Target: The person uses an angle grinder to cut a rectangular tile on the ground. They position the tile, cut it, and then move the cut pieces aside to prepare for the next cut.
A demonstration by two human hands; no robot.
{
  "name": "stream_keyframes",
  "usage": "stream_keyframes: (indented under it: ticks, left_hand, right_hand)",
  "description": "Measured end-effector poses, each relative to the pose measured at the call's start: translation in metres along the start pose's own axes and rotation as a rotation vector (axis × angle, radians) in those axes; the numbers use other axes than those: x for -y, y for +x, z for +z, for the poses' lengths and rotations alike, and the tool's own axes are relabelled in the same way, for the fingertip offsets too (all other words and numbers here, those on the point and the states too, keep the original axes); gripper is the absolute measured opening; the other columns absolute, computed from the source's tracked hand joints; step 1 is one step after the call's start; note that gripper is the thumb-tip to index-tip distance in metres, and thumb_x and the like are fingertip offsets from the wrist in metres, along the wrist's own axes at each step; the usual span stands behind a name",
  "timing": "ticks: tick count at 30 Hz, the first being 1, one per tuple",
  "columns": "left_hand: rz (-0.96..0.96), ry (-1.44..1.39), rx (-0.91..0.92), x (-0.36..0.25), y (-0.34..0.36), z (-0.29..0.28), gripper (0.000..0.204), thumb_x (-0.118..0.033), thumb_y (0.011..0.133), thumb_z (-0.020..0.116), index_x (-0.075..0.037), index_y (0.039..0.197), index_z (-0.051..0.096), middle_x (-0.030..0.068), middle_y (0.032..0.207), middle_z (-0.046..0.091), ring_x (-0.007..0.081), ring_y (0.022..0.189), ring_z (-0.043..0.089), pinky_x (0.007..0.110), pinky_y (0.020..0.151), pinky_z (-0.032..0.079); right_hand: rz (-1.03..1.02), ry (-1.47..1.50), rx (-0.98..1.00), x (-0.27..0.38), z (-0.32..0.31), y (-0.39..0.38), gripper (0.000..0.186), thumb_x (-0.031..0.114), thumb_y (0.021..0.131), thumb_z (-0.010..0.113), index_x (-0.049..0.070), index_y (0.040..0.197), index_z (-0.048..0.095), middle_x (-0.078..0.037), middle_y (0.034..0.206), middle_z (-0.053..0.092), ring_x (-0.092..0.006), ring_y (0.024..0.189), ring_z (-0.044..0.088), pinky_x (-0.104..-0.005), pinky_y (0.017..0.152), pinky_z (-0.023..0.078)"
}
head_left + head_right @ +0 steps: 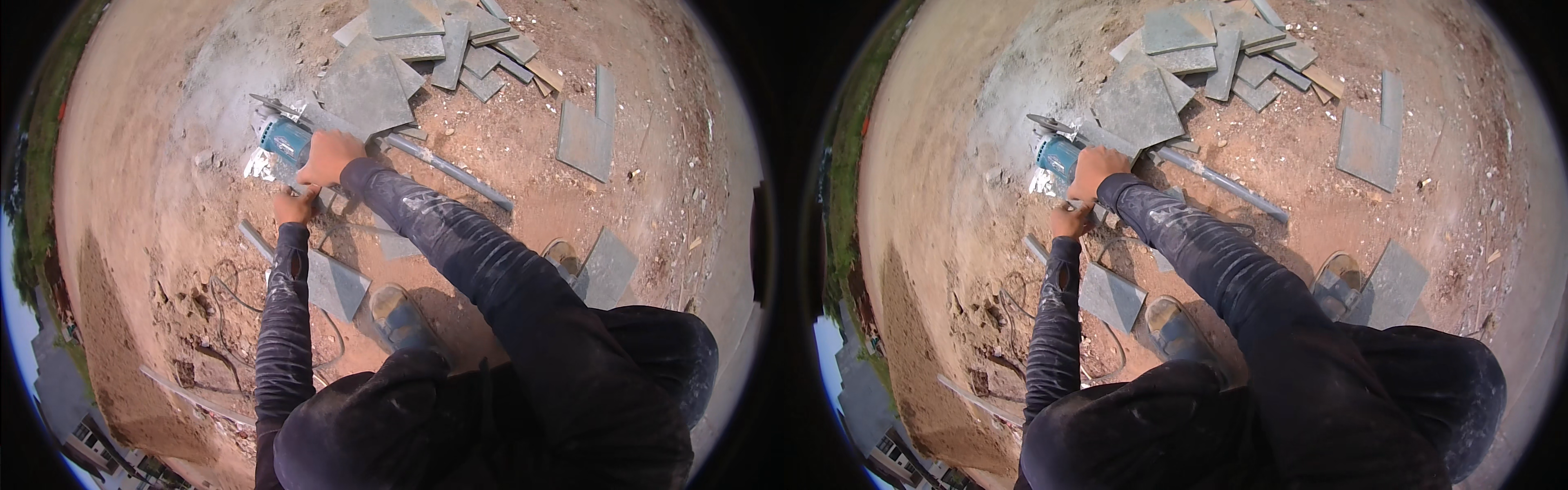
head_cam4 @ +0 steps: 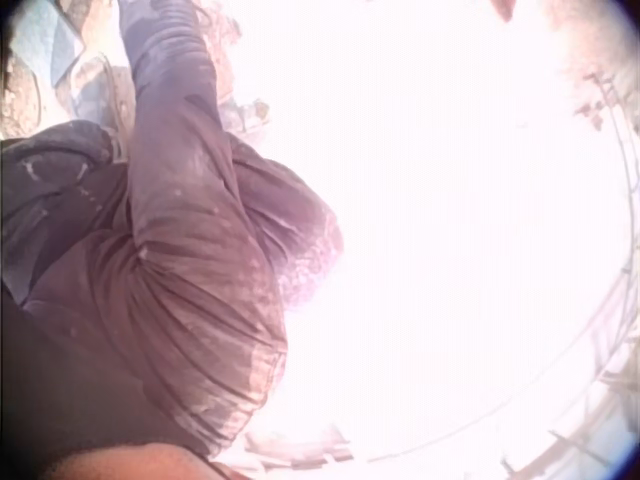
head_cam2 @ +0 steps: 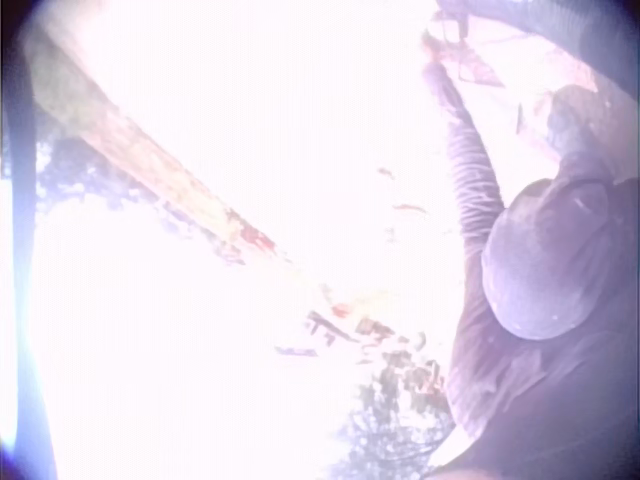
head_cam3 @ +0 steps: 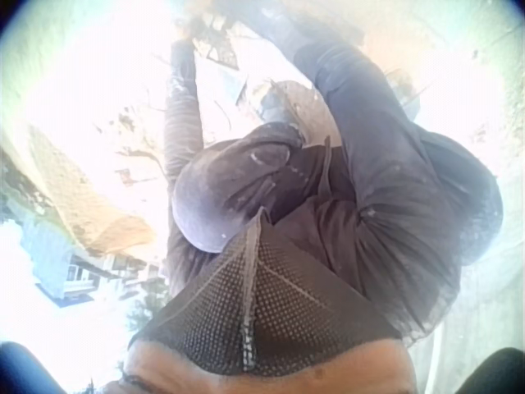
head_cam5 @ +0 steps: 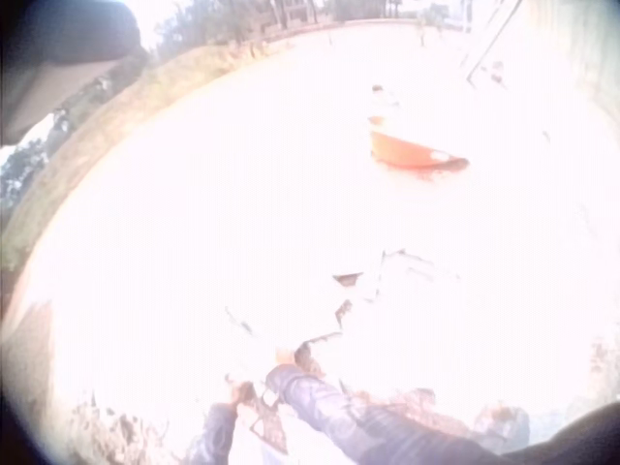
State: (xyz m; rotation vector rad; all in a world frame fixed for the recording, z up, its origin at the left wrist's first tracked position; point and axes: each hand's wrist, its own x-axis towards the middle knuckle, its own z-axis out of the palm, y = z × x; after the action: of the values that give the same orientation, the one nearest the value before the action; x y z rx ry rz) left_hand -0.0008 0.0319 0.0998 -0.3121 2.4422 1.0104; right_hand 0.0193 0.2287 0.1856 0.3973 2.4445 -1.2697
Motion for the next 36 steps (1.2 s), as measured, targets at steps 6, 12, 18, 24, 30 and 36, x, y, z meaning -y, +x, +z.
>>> stream_keyframes:
  ticks: [6, 12, 18, 24, 30, 36]
  left_hand:
    - [0.0, 0.177, -0.047, -0.018, -0.01, -0.001, 0.063, -0.042, 0.07, 0.086, 0.012, 0.091, 0.063, 0.0208, 0.077, 0.068, 0.0279, 0.064, 0.07, 0.038, 0.054, 0.056]
    - [0.059, 0.575, -0.075, -0.036, -0.013, -0.006, 0.062, -0.048, 0.066, 0.086, 0.008, 0.083, 0.068, 0.0234, 0.078, 0.069, 0.0366, 0.076, 0.07, 0.043, 0.069, 0.052]
    - [0.024, 0.482, -0.06, -0.03, -0.009, -0.005, 0.059, -0.045, 0.066, 0.087, 0.008, 0.083, 0.069, 0.0237, 0.081, 0.07, 0.0348, 0.076, 0.07, 0.042, 0.07, 0.053]
    - [-0.042, 0.495, -0.033, -0.038, -0.012, -0.005, 0.062, -0.048, 0.066, 0.086, 0.009, 0.08, 0.068, 0.0236, 0.08, 0.07, 0.0342, 0.075, 0.071, 0.042, 0.07, 0.053]
    - [-0.041, 0.497, -0.036, -0.04, -0.014, -0.005, 0.066, -0.051, 0.065, 0.086, 0.01, 0.081, 0.068, 0.0243, 0.081, 0.07, 0.0345, 0.077, 0.07, 0.042, 0.071, 0.053]
    - [-0.047, 0.503, -0.038, -0.038, -0.012, -0.004, 0.067, -0.053, 0.065, 0.086, 0.01, 0.081, 0.067, 0.0238, 0.079, 0.07, 0.0347, 0.077, 0.07, 0.042, 0.071, 0.053]
  right_hand:
    - [0.038, -0.016, -0.026, 0.001, 0.002, 0.009, 0.057, 0.039, 0.058, 0.076, -0.001, 0.098, 0.07, -0.023, 0.098, 0.07, -0.0354, 0.093, 0.069, -0.0396, 0.081, 0.056]
    - [0.053, -0.035, 0.013, -0.003, 0.007, 0.011, 0.055, 0.037, 0.057, 0.076, -0.001, 0.097, 0.07, -0.022, 0.097, 0.07, -0.0356, 0.092, 0.069, -0.0397, 0.081, 0.056]
    - [0.076, -0.048, 0.046, 0.001, 0.006, 0.009, 0.056, 0.035, 0.058, 0.078, 0.0, 0.101, 0.071, -0.022, 0.106, 0.069, -0.0348, 0.1, 0.068, -0.0397, 0.088, 0.055]
    - [0.098, -0.038, 0.058, 0.001, 0.003, 0.011, 0.057, 0.037, 0.06, 0.078, 0.0, 0.102, 0.071, -0.022, 0.107, 0.069, -0.0357, 0.101, 0.068, -0.0405, 0.088, 0.054]
    - [0.091, -0.034, 0.033, 0.0, 0.003, 0.01, 0.058, 0.037, 0.06, 0.078, 0.001, 0.104, 0.07, -0.022, 0.108, 0.069, -0.0357, 0.102, 0.067, -0.0409, 0.089, 0.054]
    - [0.09, -0.018, 0.045, -0.003, 0.003, 0.014, 0.059, 0.039, 0.059, 0.076, -0.001, 0.102, 0.07, -0.023, 0.106, 0.068, -0.0364, 0.1, 0.067, -0.0401, 0.087, 0.054]
